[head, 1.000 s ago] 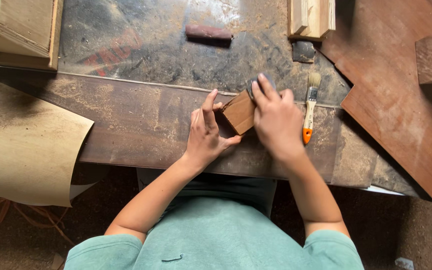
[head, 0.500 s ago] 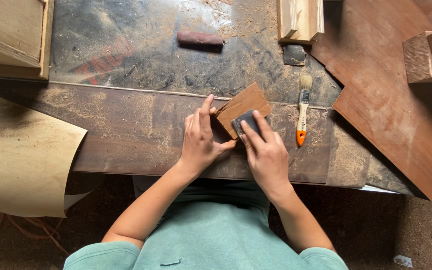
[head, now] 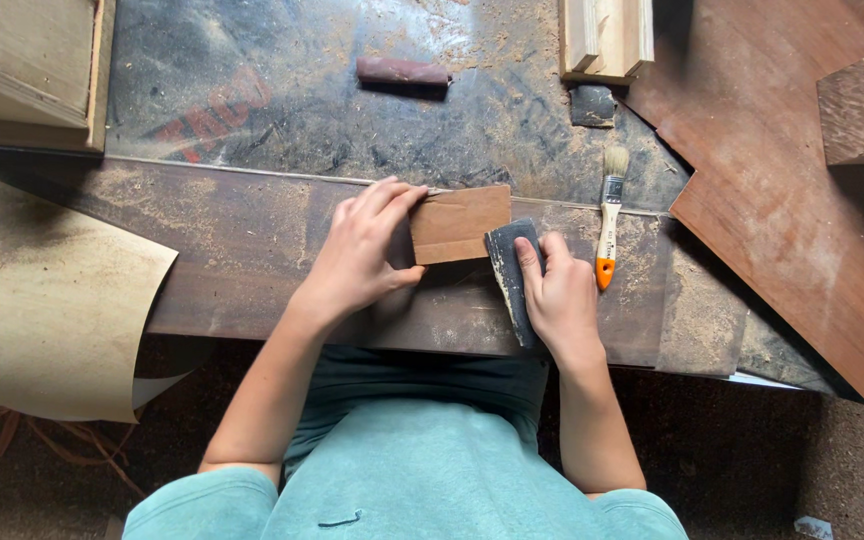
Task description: The person brushes a small wooden box with a brush, then sands a small rectangular wooden block with sandpaper. The person repeatedly brushes and sands the block, focusing on different sides.
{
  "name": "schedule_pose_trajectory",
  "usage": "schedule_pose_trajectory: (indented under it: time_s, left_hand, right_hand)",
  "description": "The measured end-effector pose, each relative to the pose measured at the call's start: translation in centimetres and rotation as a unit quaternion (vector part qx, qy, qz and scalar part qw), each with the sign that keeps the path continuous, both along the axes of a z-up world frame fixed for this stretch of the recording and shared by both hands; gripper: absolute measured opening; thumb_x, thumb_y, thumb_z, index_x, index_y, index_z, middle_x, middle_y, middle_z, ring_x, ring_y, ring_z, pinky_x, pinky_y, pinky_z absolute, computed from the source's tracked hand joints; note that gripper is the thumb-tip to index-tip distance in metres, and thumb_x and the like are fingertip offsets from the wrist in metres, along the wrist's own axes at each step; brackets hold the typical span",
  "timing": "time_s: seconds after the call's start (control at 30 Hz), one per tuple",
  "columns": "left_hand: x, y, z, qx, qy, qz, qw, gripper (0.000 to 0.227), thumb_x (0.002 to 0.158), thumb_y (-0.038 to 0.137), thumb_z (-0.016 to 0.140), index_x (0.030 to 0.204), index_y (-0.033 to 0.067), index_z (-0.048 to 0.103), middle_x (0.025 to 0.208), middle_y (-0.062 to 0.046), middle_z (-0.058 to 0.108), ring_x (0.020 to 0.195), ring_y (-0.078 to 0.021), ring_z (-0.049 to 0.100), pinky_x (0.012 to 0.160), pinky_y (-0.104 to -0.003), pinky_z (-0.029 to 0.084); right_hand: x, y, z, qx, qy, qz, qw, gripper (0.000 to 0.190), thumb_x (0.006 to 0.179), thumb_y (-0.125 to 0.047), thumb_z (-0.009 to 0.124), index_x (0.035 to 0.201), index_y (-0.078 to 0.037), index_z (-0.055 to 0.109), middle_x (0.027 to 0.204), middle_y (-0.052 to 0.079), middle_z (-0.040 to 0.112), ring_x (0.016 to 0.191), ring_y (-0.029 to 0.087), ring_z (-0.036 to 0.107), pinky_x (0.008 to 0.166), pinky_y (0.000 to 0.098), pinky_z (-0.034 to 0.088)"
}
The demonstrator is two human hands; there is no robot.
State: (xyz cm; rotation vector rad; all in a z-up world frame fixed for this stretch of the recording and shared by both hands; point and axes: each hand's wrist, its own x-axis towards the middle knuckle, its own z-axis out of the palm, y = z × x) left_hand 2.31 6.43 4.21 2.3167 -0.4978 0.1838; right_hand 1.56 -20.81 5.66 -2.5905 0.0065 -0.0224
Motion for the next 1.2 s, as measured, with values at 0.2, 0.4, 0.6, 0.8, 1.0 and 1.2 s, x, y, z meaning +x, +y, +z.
schedule_pose_trajectory:
  time_s: [0.2, 0.4, 0.6, 0.8, 1.0, 1.2]
  left_hand:
    - [0.2, -2.3, 0.0, -0.041, 0.0, 0.055, 0.998, 0.097, 0.059, 0.04, 0.099, 0.137, 0.0023, 0.055, 0.132, -0.017, 0.056, 0.125, -0.0366, 0.053, 0.105, -0.047, 0.041]
    - [0.2, -2.6, -0.7, -0.045, 0.008, 0.081, 0.996, 0.088, 0.056, 0.037, 0.097, 0.131, 0.0074, 0.062, 0.125, -0.009, 0.062, 0.117, -0.0305, 0.059, 0.1, -0.044, 0.044]
    - [0.1, -2.3, -0.3, -0.025, 0.033, 0.084, 0.996, 0.09, 0.054, 0.04, 0.097, 0.131, 0.0088, 0.063, 0.122, -0.007, 0.063, 0.114, -0.0271, 0.06, 0.098, -0.043, 0.041]
    - [0.4, -2.2, -0.8, -0.043, 0.01, 0.064, 0.997, 0.091, 0.054, 0.04, 0.098, 0.132, 0.0096, 0.062, 0.123, -0.008, 0.062, 0.115, -0.0292, 0.059, 0.1, -0.043, 0.039]
    - [0.2, -2.4, -1.0, -0.028, 0.04, 0.071, 0.996, 0.093, 0.054, 0.038, 0.097, 0.136, 0.0117, 0.062, 0.124, -0.007, 0.062, 0.114, -0.028, 0.059, 0.101, -0.043, 0.04]
    - [0.1, -2.4, -0.7, -0.042, 0.035, 0.071, 0.996, 0.094, 0.053, 0.042, 0.098, 0.134, 0.0112, 0.062, 0.122, -0.007, 0.062, 0.111, -0.0272, 0.06, 0.098, -0.041, 0.04]
  right_hand:
    - [1.0, 1.2, 1.4, 0.01, -0.037, 0.03, 0.999, 0.035, 0.1, -0.033, 0.063, 0.094, 0.001, 0.063, 0.075, 0.026, 0.068, 0.071, 0.045, 0.069, 0.06, 0.0516, 0.052]
    - [4.0, 3.3, 0.5, -0.103, -0.029, -0.009, 0.994, 0.042, 0.107, -0.04, 0.056, 0.093, 0.0, 0.06, 0.075, 0.027, 0.069, 0.075, 0.051, 0.067, 0.064, 0.0592, 0.05]
    - [7.9, 3.9, -0.3, -0.088, -0.011, -0.017, 0.996, 0.046, 0.11, -0.044, 0.05, 0.095, 0.0, 0.057, 0.076, 0.026, 0.069, 0.072, 0.049, 0.07, 0.059, 0.0576, 0.053]
    - [2.7, 3.8, -0.3, -0.1, -0.01, -0.011, 0.995, 0.043, 0.107, -0.041, 0.052, 0.099, 0.0, 0.058, 0.075, 0.028, 0.069, 0.071, 0.051, 0.068, 0.059, 0.06, 0.052]
    - [6.6, 3.2, -1.1, -0.102, -0.052, -0.009, 0.993, 0.044, 0.109, -0.042, 0.055, 0.095, -0.001, 0.058, 0.078, 0.028, 0.069, 0.074, 0.051, 0.069, 0.063, 0.0599, 0.053]
    - [5.9, 3.5, -0.6, -0.124, -0.061, 0.014, 0.99, 0.04, 0.108, -0.04, 0.056, 0.101, -0.001, 0.058, 0.077, 0.027, 0.069, 0.072, 0.05, 0.068, 0.059, 0.0588, 0.052]
